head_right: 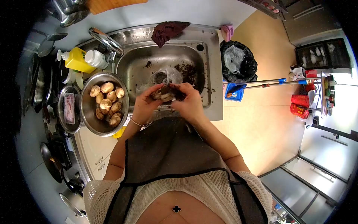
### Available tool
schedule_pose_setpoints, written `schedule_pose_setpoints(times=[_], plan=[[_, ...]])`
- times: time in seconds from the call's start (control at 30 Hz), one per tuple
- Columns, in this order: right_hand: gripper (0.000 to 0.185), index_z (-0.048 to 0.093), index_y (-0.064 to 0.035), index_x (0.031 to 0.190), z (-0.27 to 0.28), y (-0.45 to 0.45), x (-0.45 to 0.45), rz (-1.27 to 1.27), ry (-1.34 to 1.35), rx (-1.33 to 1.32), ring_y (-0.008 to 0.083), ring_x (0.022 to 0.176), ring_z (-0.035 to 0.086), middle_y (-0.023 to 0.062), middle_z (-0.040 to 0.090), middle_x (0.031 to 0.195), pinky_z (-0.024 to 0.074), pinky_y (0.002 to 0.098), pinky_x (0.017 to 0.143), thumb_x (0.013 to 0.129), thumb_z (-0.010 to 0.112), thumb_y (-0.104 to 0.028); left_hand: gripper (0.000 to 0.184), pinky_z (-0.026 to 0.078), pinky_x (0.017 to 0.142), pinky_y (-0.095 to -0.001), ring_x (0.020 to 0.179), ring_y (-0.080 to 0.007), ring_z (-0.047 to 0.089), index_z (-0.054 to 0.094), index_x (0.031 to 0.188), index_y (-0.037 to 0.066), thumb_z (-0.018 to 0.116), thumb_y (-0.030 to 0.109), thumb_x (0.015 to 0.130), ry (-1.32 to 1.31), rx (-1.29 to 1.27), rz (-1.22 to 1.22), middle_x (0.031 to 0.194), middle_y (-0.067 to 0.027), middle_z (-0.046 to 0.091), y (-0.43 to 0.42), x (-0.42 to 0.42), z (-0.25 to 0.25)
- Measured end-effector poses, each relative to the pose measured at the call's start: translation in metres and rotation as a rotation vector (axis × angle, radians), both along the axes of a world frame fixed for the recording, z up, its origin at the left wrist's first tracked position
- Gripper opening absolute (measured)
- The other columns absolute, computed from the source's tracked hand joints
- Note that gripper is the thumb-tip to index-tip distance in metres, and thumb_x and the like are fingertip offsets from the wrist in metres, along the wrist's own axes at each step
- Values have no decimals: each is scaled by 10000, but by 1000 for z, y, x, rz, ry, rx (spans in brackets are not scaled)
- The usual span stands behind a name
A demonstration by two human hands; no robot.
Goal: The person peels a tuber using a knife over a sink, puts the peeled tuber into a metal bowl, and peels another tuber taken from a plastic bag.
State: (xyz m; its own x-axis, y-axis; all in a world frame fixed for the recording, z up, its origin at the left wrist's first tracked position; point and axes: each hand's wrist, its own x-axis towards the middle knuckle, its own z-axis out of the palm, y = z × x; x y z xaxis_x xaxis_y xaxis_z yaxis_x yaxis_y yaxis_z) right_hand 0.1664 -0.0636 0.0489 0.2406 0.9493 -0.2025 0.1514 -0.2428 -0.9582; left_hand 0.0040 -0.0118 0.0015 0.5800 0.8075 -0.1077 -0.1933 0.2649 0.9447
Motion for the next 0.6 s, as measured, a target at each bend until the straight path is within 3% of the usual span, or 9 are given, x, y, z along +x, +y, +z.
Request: schedule_pose_setpoints(times=[0.03, 0.13, 0.27, 0.33, 0.4, 0.47, 0.5, 0.6], plan=[[486, 506, 38, 1078, 2, 2, 4, 14, 211, -122, 131, 873, 533, 69, 575, 981, 410, 228, 788, 593, 541, 60, 456, 413, 895, -287, 1047, -167, 493, 445, 1189, 3, 538, -96, 753, -19, 3, -56, 1157, -90, 495, 3, -3, 0], [479, 509, 42, 1075, -3, 4, 7, 18, 354, -201, 131, 873, 533, 72, 578, 974, 410, 229, 787, 597, 538, 61, 475, 406, 893, -271, 1050, -155, 485, 445, 1193, 2, 531, -121, 742, -45, -20, -96, 1161, -77, 487, 4, -5, 5], [520, 516, 44, 1102, 5, 1, -6, 9, 309, -142, 132, 889, 545, 75, 572, 1015, 422, 227, 802, 585, 498, 94, 472, 407, 885, -265, 1041, -150, 486, 459, 1187, 13, 539, -115, 740, -46, -49, 2, 1149, -65, 482, 2, 0, 6], [540, 507, 47, 1117, -8, 0, -20, -60, 21, 181, 130, 942, 525, 75, 572, 997, 411, 229, 827, 579, 510, 96, 464, 408, 882, -265, 1033, -148, 488, 464, 1184, 17, 543, -106, 744, -22, -16, -24, 1138, -62, 484, 4, 1, 5], [556, 506, 41, 1125, -5, -3, -11, -12, -4, 105, 132, 986, 507, 69, 571, 981, 399, 241, 862, 572, 522, 96, 456, 409, 880, -266, 1025, -146, 491, 468, 1180, 21, 546, -97, 747, 6, 15, -42, 1127, -60, 485, 6, -2, 6], [489, 532, 33, 1071, -3, 1, 1, 78, 186, -52, 127, 870, 521, 46, 574, 942, 403, 224, 778, 582, 532, 52, 453, 404, 876, -258, 1015, -141, 492, 469, 1178, 21, 554, -88, 747, 21, -6, -92, 1100, -56, 489, 9, -6, 9], [468, 549, 28, 1061, 1, 6, 5, 25, 427, -168, 107, 822, 524, 41, 574, 922, 402, 195, 733, 595, 513, 61, 453, 404, 876, -258, 1015, -141, 492, 469, 1178, 21, 554, -88, 747, 20, -8, -91, 1100, -56, 489, 8, -6, 8], [455, 550, 31, 1054, -1, 3, 5, -9, 346, -153, 98, 795, 532, 34, 582, 896, 404, 181, 707, 605, 496, 74, 466, 403, 895, -272, 1037, -167, 497, 452, 1198, 12, 556, -61, 750, 27, 4, -107, 1157, -72, 488, 9, -6, 5]])
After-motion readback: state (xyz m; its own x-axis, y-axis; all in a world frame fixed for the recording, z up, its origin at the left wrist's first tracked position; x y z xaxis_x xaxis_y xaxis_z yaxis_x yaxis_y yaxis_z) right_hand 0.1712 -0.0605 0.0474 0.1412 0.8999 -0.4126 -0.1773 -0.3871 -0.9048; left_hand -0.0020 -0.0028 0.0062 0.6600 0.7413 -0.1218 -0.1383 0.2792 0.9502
